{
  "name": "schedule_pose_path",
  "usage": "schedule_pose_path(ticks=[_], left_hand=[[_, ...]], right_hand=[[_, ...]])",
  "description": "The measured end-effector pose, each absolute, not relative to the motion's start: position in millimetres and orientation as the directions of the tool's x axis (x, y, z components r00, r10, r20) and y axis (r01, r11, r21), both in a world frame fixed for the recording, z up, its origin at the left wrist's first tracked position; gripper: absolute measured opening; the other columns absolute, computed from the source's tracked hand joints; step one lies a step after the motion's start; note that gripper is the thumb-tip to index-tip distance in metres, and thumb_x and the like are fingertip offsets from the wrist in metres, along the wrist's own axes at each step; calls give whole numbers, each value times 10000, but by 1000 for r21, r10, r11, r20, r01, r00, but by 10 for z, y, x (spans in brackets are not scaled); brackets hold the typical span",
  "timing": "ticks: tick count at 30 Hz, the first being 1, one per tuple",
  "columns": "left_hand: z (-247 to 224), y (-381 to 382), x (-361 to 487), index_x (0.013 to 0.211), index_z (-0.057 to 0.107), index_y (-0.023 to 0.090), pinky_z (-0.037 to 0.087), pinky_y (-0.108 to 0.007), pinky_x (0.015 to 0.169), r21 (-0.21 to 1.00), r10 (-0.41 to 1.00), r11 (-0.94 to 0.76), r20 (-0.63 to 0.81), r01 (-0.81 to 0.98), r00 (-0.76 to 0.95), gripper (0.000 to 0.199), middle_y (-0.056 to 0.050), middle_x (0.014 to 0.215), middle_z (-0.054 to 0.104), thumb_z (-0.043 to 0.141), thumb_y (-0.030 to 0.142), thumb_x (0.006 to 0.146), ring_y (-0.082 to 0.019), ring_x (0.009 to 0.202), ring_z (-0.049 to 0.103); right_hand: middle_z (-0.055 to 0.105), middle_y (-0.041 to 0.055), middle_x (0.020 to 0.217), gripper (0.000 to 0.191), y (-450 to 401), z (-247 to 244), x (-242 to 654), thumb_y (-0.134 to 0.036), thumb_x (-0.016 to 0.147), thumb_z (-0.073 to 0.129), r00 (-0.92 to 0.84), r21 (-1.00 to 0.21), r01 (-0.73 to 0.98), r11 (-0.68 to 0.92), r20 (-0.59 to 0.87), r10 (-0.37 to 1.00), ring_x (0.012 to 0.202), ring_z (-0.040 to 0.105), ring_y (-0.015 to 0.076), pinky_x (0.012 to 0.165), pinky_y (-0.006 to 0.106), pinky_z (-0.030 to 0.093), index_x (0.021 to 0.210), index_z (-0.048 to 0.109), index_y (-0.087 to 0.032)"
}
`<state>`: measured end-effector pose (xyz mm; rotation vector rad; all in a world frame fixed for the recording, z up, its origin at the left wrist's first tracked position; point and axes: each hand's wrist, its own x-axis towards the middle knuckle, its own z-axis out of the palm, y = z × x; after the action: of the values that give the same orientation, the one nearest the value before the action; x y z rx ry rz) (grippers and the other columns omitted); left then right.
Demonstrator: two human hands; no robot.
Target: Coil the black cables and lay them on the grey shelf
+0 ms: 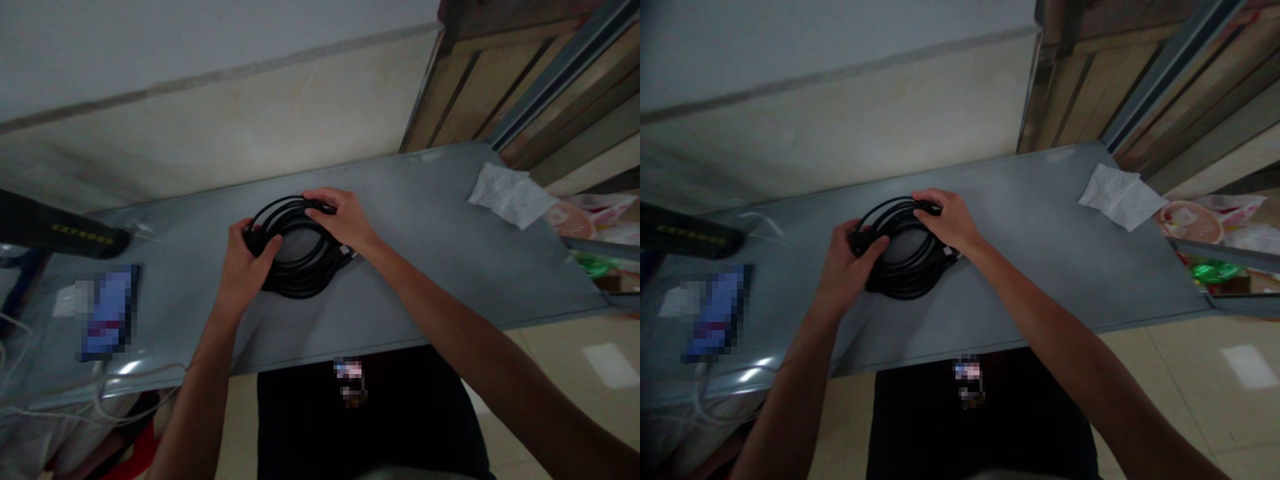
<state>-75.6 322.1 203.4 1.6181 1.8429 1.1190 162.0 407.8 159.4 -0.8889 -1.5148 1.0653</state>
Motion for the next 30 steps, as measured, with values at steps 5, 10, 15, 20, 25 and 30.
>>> schedule_pose_path(ticks=[5,10,15,20,25,30], left_hand=[[2232,3711,-871,1190,801,242,569,-561,1185,771,989,-145,102,620,104,505,-112,1220,818,947,543,810,-374,1220,747],[2178,3845,-800,1330,821,250,553,-590,1240,903,973,-161,78,397,216,634,-110,1370,837,967,548,790,-391,1314,761],[2082,3758,-807,1307,838,250,550,-585,1258,920,978,-172,116,351,175,572,-94,1346,851,965,506,812,-374,1289,784],[2029,3760,-816,1190,877,257,605,-550,1192,942,975,-202,168,269,144,433,-91,1205,881,984,414,801,-349,1162,829],[2026,3755,-779,1160,883,251,614,-549,1167,966,977,-197,179,167,116,398,-87,1154,883,974,268,773,-345,1150,828],[2019,3754,-789,1145,874,231,615,-530,1155,981,987,-152,144,121,76,381,-94,1117,872,952,192,774,-344,1148,827]], right_hand=[[858,35,1272,266,4099,1597,1663,-199,921,780,-216,-947,-37,320,320,922,1224,817,232,1200,437,624,1168,844,-274],[867,36,1228,264,4078,1628,1659,-237,881,803,-213,-955,-79,285,295,931,1180,826,238,1199,447,625,1141,845,-262],[864,31,1238,250,4027,1708,1681,-401,891,868,-236,-965,-141,223,251,939,1189,819,250,1177,450,639,1101,840,-267],[865,41,1258,330,3980,1783,1684,-500,876,916,-243,-965,-171,201,239,940,1196,817,260,1177,484,643,1096,834,-269],[860,38,1285,359,3957,1819,1672,-525,850,947,-239,-974,-154,167,201,950,1237,808,272,1204,512,630,1079,831,-274],[856,39,1290,389,3939,1837,1661,-520,835,969,-233,-976,-136,170,199,952,1251,802,281,1220,533,618,1103,819,-281]])
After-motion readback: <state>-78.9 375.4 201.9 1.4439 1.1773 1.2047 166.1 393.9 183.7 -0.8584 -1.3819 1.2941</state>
